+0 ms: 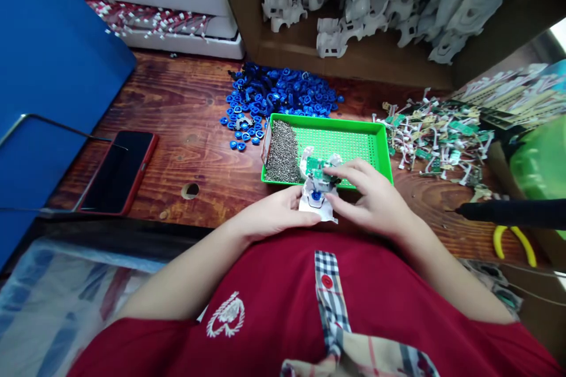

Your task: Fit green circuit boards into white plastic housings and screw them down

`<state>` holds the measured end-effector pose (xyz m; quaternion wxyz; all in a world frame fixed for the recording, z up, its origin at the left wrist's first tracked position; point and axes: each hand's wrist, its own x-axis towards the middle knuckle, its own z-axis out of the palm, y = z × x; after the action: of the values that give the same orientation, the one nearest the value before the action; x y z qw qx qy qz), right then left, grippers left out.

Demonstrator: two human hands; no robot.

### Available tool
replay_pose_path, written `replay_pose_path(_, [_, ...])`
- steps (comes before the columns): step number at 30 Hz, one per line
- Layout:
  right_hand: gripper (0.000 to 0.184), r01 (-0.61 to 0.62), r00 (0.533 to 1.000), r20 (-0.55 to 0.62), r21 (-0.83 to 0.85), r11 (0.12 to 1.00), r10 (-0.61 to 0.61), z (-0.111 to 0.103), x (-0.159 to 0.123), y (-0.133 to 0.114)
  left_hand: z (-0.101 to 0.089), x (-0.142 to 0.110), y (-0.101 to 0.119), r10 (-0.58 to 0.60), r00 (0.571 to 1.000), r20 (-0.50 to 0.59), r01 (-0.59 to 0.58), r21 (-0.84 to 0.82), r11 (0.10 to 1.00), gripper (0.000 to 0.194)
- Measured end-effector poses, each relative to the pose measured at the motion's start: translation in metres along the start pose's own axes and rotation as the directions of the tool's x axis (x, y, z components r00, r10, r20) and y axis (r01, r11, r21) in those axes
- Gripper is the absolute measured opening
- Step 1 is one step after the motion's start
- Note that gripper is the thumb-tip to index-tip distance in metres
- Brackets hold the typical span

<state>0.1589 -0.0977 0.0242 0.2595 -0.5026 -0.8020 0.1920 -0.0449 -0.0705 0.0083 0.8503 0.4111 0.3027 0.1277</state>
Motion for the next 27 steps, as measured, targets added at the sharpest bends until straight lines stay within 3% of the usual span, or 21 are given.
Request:
replay_pose_path(3, [0.041, 0.007, 0.997, 0.079, 0.067, 0.998, -0.012, 0.001, -0.006, -0.003, 0.003, -0.001, 0.002, 0.011, 1.000, 0.006, -0.011, -0.079, 0.997, 0.044])
replay_pose_path(6, [0.042, 0.048, 0.997, 0.060, 0.069, 0.996, -0.052, 0.000, -0.011, -0.007, 0.009, -0.004, 0.002, 0.037, 0.999, -0.040, -0.042, -0.124, 0.991, 0.047])
replay_pose_path(11, [0.039, 0.128, 0.990, -0.047, -0.092, 0.987, -0.133, -0.006, -0.013, -0.020, 0.017, -0.009, -0.001, 0.121, 0.987, -0.102, -0.139, -0.188, 0.972, 0.054])
replay_pose_path(16, [0.035, 0.152, 0.984, -0.061, -0.197, 0.969, -0.167, -0.010, -0.013, -0.028, 0.020, -0.011, -0.002, 0.176, 0.982, -0.072, -0.187, -0.221, 0.957, 0.059])
replay_pose_path(23, [0.033, 0.191, 0.981, 0.082, -0.215, 0.958, -0.177, -0.014, -0.011, -0.029, 0.022, -0.013, 0.000, 0.189, 0.979, -0.081, -0.199, -0.142, 0.970, 0.059])
replay_pose_path(27, [0.034, 0.203, 0.978, 0.114, -0.275, 0.940, -0.177, -0.015, -0.011, -0.030, 0.025, -0.014, 0.001, 0.167, 0.973, -0.159, -0.176, -0.042, 0.983, 0.052])
